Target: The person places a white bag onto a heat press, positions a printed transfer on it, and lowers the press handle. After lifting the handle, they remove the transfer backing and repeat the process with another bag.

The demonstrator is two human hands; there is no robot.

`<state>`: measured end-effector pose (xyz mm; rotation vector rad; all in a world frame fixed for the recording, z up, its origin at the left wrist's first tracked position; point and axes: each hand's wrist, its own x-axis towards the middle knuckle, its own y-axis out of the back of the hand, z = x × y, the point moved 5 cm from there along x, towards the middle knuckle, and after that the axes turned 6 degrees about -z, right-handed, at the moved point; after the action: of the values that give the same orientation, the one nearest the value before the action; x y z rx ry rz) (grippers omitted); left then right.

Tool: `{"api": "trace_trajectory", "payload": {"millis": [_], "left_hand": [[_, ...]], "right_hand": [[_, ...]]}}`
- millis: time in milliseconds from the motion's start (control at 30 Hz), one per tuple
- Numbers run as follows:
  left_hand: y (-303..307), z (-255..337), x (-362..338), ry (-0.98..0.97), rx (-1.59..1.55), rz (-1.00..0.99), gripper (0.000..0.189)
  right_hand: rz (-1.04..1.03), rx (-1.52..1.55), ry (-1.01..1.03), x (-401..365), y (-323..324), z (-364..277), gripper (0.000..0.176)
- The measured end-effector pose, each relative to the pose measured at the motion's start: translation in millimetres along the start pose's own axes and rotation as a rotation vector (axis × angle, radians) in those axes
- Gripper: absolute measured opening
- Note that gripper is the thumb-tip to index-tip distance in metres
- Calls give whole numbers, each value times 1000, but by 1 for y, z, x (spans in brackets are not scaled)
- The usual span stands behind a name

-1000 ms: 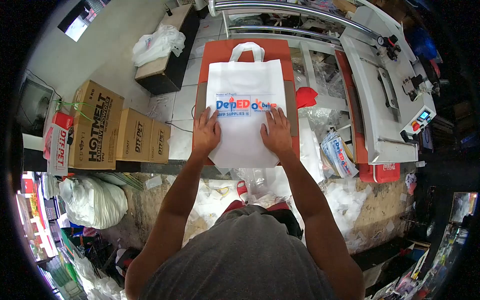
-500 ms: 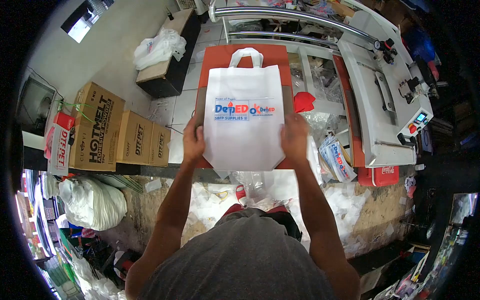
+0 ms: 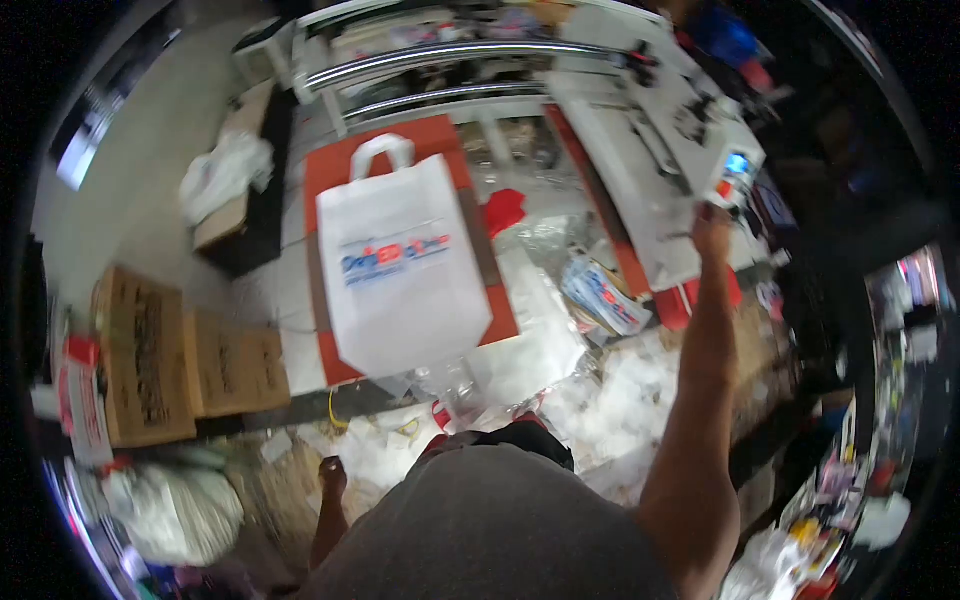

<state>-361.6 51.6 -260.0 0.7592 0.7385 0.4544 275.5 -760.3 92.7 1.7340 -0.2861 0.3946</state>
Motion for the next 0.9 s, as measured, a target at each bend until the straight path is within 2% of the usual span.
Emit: {"api": "trace_trajectory", "payload": {"millis": [33, 67, 100, 133, 167, 200, 233, 267, 333, 433, 533, 600, 667, 700, 733, 767, 800, 833, 867, 900], "left_hand": [[-14, -20, -12, -13, -41, -19, 18], [-23, -19, -20, -21, 174, -195, 19], [-40, -36, -21, -75, 281, -308, 20], [-67, -70, -16, -249, 268, -267, 21], [-68, -67, -22, -154, 319, -402, 24], [-70, -53, -29, -272, 553, -449, 26], [-58, -40, -38, -56, 412, -449, 26], [-75, -63, -28, 28, 309, -459, 27], [-53, -25, -37, 8, 323, -499, 30], [-91, -44, -5, 2, 376, -442, 31], [-71, 15, -9, -32, 269, -316, 30], [-97, 20, -1, -103, 317, -297, 29], [-96, 65, -14, -269, 378, -235, 26], [-104, 71, -20, -276, 335, -181, 24], [-134, 56, -16, -346, 360, -112, 23], [-146, 67, -24, -359, 455, -207, 24], [-131, 101, -56, -100, 156, -148, 25], [-158, 80, -55, -48, 85, -144, 25], [-162, 102, -68, -87, 325, -304, 27], [-172, 107, -86, -10, 184, -224, 27]], "right_hand": [[138, -358, 74, 10, -33, 46, 34], [196, -820, 355, 7, -41, 45, 32], [30, -813, 233, 14, -51, 57, 34], [-130, -811, 106, 18, -59, 68, 36], [-31, -431, 102, 11, -35, 33, 36], [71, -50, 142, 2, -8, -8, 37], [54, -99, -38, -1, -2, -25, 40], [23, -153, -217, -6, 7, -49, 44], [86, -174, -243, -19, 9, -74, 47], [203, 17, -85, -42, 14, -128, 42], [188, 214, 85, -59, 28, -178, 39], [84, 147, 94, -68, 47, -194, 35], [-26, 369, 157, -72, 50, -193, 28], [-40, 404, 259, -72, 50, -194, 26], [-104, 524, 247, -72, 43, -192, 22], [-183, 489, 319, -75, 53, -206, 19], [-127, 537, 458, -80, 56, -220, 16], [-298, 455, 456, -81, 59, -236, 14], [-250, 596, 533, -86, 59, -248, 16], [-310, 609, 515, -90, 58, -261, 14]]}}
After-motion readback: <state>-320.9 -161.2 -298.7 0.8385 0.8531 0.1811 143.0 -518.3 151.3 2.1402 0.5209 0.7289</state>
